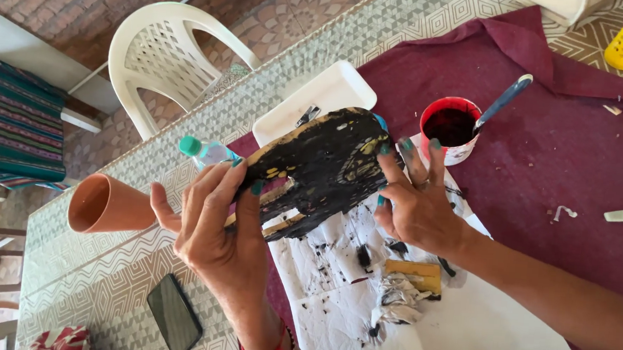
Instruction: Painting and wiping a wooden elephant cutout to create a decorated effect
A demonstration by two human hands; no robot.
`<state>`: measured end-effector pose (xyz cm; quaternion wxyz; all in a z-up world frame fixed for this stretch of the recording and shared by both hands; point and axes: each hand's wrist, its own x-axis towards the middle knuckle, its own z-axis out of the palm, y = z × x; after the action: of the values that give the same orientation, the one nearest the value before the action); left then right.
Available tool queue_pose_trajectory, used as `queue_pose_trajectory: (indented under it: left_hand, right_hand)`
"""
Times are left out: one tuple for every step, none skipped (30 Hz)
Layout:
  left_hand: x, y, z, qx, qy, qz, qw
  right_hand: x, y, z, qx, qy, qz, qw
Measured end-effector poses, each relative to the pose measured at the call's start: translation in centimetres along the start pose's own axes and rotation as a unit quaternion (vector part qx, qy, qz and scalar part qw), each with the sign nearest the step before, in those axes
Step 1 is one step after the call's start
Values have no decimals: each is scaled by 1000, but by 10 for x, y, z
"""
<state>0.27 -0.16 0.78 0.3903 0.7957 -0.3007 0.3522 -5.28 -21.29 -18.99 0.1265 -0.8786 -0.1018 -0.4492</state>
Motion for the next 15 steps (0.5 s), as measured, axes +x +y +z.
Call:
queue_pose_trajectory:
  left_hand:
    - [0,1,0,-1,1,1,1000]
    - [0,1,0,-1,0,-3,1000]
    - [0,2,0,-2,0,-7,1000]
    - [0,2,0,-3,-1,-7,1000]
    - [0,3,0,-3,1,-7,1000]
    - [0,3,0,-3,3,-8,1000]
    - [0,3,1,-3,3,-8,1000]
    - [0,2,1,-3,5,-8,1000]
    - [0,2,1,-3,7,-9,1000]
    - [0,1,1,-2,8,-10,1000]
    - [0,0,1,0,6,-8,1000]
    - [0,-1,2,2,4,-7,1000]
    - [1,0,2,2,3,-7,1000]
    - [1,1,2,4,2,-7,1000]
    - [2,2,1,6,1,-7,1000]
  right_hand:
    - [2,-1,-1,-1,1,-1,1000]
    - [5,-1,-1,-8,7,7,1000]
    - [7,-2,-1,-14,13,14,1000]
    - [4,-1,-1,-15,12,15,1000]
    - [2,-1,-2,5,0,54,999]
    - [-1,1,-2,24,-12,92,995]
    - [1,0,-4,24,-13,92,995]
    - [2,-1,-6,137,61,87,985]
    - [3,-3,-9,247,134,80,956]
    - [15,-9,-17,248,134,79,956]
    - [27,-16,-25,322,166,101,926]
    - [38,-23,-34,394,197,123,889]
    - [39,-24,-36,394,197,124,889]
    - [39,-27,-39,450,193,161,857]
    - [39,-30,-41,504,187,197,819]
